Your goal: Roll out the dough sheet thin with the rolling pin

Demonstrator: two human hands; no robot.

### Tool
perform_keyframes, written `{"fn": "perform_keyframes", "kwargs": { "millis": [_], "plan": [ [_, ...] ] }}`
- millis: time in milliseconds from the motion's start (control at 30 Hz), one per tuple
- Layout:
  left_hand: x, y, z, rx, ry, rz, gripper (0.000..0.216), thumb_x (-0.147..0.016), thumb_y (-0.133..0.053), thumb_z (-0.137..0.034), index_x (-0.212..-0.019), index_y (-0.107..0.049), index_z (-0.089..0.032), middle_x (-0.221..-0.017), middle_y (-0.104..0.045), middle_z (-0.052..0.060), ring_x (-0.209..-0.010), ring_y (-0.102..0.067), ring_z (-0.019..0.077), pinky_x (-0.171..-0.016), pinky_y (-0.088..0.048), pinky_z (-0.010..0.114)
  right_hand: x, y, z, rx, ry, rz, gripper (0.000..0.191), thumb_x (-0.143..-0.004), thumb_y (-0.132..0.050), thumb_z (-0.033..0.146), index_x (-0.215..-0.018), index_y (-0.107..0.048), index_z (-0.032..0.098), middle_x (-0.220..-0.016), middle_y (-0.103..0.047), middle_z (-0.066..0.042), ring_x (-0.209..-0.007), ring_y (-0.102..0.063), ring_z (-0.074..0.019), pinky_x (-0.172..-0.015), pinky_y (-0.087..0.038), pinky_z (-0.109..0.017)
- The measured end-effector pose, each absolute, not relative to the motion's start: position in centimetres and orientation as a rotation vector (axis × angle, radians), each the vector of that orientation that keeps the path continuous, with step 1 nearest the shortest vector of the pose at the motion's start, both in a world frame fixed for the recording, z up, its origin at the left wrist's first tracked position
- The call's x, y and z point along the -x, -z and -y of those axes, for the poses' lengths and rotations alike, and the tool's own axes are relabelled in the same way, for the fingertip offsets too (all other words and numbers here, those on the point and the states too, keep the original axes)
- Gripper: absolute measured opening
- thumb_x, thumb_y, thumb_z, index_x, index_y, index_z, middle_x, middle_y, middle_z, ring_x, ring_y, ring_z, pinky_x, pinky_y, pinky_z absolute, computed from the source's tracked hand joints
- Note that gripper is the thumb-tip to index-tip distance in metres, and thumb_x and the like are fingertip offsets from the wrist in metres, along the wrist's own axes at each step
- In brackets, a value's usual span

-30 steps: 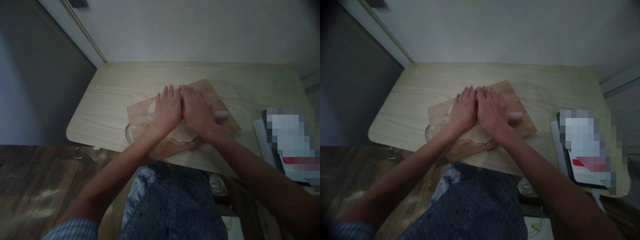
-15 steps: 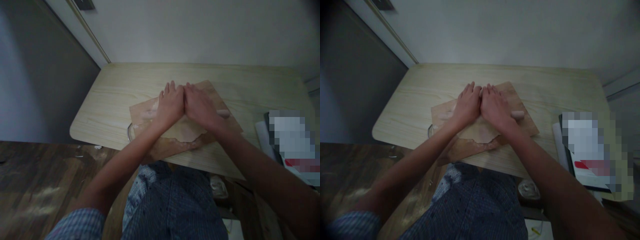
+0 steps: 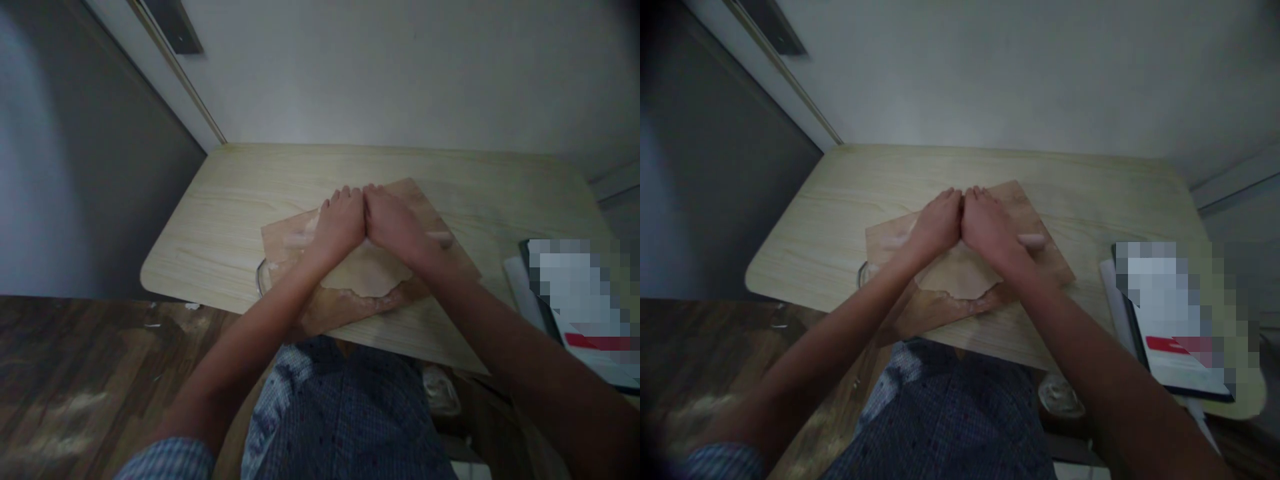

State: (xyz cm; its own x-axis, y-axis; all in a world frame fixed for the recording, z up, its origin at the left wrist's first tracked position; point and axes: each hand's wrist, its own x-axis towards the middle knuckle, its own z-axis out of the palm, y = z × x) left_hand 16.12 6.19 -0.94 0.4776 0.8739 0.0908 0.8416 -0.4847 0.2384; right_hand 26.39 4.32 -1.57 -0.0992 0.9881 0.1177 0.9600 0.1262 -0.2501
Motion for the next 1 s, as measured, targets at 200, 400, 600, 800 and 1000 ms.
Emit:
{"fn": "perform_keyframes", "kwargs": {
  "millis": [200,400,600,800,1000],
  "plan": [
    [-16.2,0.7,-6.1,-2.588,-0.235,-1.530,0.038,-0.090,-0.026,-0.013,-0.123,-0.044,-0.007,-0.137,-0.041,0.017,-0.128,-0.035,0.0266,-0.103,-0.031,0.045,-26.4,1.6,-4.2,1.948,-0.097,2.124,0.041,-0.087,-0.027,0.012,-0.120,-0.052,0.008,-0.132,-0.047,-0.017,-0.125,-0.040,-0.0258,-0.102,-0.032,-0.045],
    [-16.1,0.9,-5.9,-2.621,-0.321,-1.496,0.039,-0.090,-0.025,-0.013,-0.124,-0.043,-0.005,-0.135,-0.044,0.017,-0.128,-0.037,0.0238,-0.103,-0.031,0.039,-26.3,1.7,-3.8,1.917,-0.070,2.132,0.045,-0.086,-0.027,0.010,-0.126,-0.045,0.004,-0.137,-0.043,-0.017,-0.129,-0.035,-0.0249,-0.102,-0.032,-0.044],
    [-16.6,0.8,-6.7,-2.545,-0.305,-1.555,0.040,-0.089,-0.024,-0.010,-0.125,-0.041,-0.004,-0.132,-0.046,0.021,-0.126,-0.039,0.0255,-0.101,-0.032,0.041,-26.5,1.6,-4.9,1.967,-0.097,2.080,0.047,-0.086,-0.028,0.012,-0.131,-0.038,0.002,-0.140,-0.036,-0.020,-0.131,-0.031,-0.0267,-0.103,-0.030,-0.046],
    [-16.4,1.1,-6.5,-2.592,-0.410,-1.500,0.037,-0.090,-0.024,-0.013,-0.121,-0.043,-0.008,-0.124,-0.052,0.018,-0.120,-0.044,0.0234,-0.098,-0.034,0.039,-26.3,1.3,-4.3,1.931,-0.073,2.082,0.042,-0.089,-0.025,0.014,-0.124,-0.047,0.011,-0.136,-0.044,-0.015,-0.128,-0.037,-0.0236,-0.102,-0.030,-0.045],
    [-16.6,1.2,-8.1,-2.544,-0.187,-1.433,0.028,-0.086,-0.031,-0.011,-0.098,-0.057,-0.010,-0.103,-0.062,0.015,-0.098,-0.057,0.0235,-0.086,-0.043,0.037,-26.6,1.8,-5.6,1.991,-0.105,2.141,0.035,-0.085,-0.029,0.012,-0.108,-0.057,0.009,-0.122,-0.056,-0.017,-0.115,-0.049,-0.0257,-0.094,-0.038,-0.042]
  ]
}}
